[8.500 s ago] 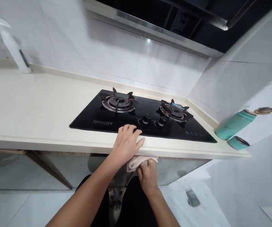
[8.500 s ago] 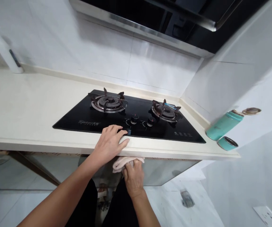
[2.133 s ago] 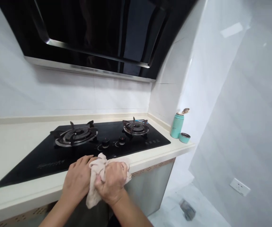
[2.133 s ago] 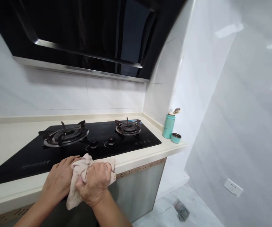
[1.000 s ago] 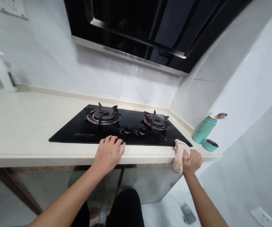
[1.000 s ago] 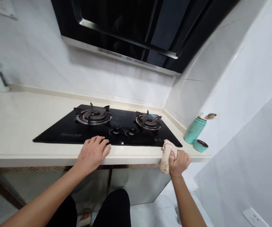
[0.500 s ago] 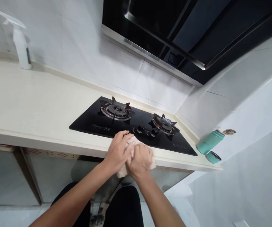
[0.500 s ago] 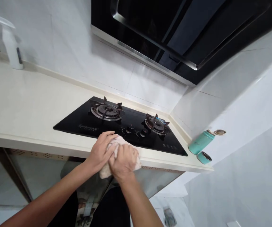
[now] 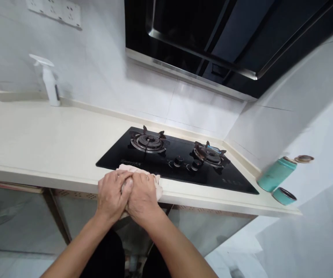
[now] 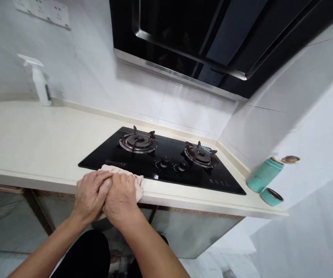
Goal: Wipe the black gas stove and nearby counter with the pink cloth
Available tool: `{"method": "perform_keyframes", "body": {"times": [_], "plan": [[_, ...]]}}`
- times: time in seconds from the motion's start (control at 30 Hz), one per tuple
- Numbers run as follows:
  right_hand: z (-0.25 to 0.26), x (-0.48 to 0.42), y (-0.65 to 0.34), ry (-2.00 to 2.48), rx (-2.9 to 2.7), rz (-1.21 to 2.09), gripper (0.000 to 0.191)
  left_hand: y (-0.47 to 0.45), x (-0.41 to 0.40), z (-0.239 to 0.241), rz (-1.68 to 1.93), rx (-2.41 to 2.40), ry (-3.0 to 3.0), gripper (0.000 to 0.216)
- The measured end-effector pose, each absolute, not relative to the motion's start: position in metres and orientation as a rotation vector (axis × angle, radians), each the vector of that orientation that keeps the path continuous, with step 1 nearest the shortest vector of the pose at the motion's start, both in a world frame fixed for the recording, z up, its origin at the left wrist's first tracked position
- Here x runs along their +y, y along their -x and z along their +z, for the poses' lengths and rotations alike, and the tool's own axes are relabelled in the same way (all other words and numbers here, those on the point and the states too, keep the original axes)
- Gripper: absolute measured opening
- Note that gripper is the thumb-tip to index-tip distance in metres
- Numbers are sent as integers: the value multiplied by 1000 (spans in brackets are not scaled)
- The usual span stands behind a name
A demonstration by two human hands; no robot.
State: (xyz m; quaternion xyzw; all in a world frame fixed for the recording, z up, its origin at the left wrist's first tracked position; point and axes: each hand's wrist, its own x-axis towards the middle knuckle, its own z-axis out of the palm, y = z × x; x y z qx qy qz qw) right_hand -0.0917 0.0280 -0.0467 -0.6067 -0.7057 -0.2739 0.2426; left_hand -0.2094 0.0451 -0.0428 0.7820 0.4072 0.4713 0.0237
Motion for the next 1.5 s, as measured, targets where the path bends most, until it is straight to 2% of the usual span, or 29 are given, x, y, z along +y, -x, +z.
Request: {"method": "perform_keyframes", "body": {"times": [0.23, 0.37, 0.43, 0.53, 0.7, 0.9, 1.1, 1.33, 1.5], "plan": [[-34, -20, 55, 1597, -1974, -695, 40, 168, 14, -53, 1486, 1292, -2374, 40], [-27, -60, 3, 1579, -2043, -625, 39, 119, -11, -58, 1373, 1059, -2479, 42], [-32, -83, -43, 1568, -2114, -578, 36, 90, -24, -63, 1324, 957, -2579, 50], [-52, -114, -128, 1634, -2181, -581, 54, 49, -40, -70, 1166, 760, -2762, 70], [-79, -133, -206, 1864, -2099, -624, 60, 17, -47, -75, 1093, 642, -2922, 62], [-71, -118, -151, 2091, -2026, -837, 66, 29, -35, -81, 1196, 631, -2950, 34], [-56, -96, -80, 2195, -2083, -1065, 62, 74, -19, -88, 1282, 781, -2938, 31], [-35, -41, 16, 2096, -2251, -1004, 70, 179, 19, -85, 1125, 889, -2956, 69], [-17, 1, 96, 2034, -2382, -828, 65, 256, 52, -87, 1071, 1050, -2897, 81]]}}
